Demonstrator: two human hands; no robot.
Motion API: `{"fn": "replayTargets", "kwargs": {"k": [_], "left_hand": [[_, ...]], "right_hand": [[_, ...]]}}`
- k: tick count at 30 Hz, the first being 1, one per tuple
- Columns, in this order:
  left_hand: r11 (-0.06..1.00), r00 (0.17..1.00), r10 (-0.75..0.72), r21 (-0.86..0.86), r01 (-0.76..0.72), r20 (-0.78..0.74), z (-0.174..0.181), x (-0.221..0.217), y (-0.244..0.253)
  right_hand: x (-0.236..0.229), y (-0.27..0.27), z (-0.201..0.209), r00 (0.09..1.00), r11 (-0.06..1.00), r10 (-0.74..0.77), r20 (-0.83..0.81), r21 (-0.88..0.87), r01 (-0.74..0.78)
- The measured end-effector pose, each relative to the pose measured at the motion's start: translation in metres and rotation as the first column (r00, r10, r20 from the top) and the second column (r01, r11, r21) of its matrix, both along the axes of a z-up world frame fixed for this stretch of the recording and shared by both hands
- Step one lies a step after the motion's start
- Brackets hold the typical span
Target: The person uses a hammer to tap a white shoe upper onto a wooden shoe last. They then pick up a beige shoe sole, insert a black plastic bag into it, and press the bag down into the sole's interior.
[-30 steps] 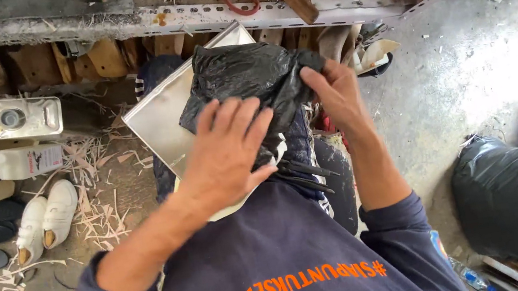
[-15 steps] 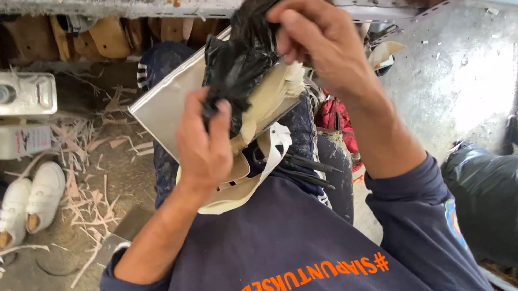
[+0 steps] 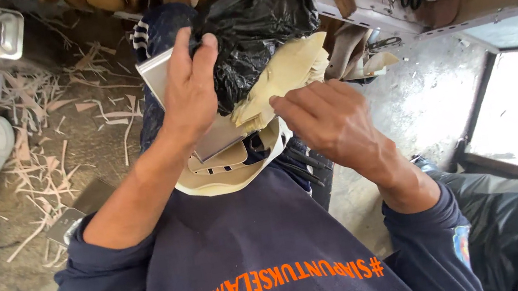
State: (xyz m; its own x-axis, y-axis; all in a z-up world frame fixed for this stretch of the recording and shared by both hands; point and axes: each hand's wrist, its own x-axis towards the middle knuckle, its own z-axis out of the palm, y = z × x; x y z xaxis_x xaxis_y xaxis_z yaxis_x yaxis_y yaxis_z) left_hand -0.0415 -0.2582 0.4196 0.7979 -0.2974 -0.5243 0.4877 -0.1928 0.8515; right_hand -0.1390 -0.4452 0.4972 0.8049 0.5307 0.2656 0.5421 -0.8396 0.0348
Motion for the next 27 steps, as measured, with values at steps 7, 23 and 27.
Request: {"fn": "replayTargets", "kwargs": {"k": [7, 23, 27], "left_hand": [[0.999, 0.977, -0.044, 0.017, 0.041, 0.206, -0.008, 0.004, 0.002], [0.978, 0.935, -0.121, -0.123, 0.170, 0.333, -0.013, 0.001, 0.010], [0.963, 0.927, -0.156, -0.156, 0.219, 0.340, -0.012, -0.001, 0.011]], "right_hand": [[0.010, 0.015, 0.003, 0.988, 0.926, 0.149, -0.043, -0.344, -0.155], [0.026, 0.005, -0.038, 0.987, 0.979, 0.050, -0.151, -0.188, -0.078], [0.019, -0.011, -0.060, 0.925, 0.941, -0.038, -0.378, 0.297, 0.160]]}}
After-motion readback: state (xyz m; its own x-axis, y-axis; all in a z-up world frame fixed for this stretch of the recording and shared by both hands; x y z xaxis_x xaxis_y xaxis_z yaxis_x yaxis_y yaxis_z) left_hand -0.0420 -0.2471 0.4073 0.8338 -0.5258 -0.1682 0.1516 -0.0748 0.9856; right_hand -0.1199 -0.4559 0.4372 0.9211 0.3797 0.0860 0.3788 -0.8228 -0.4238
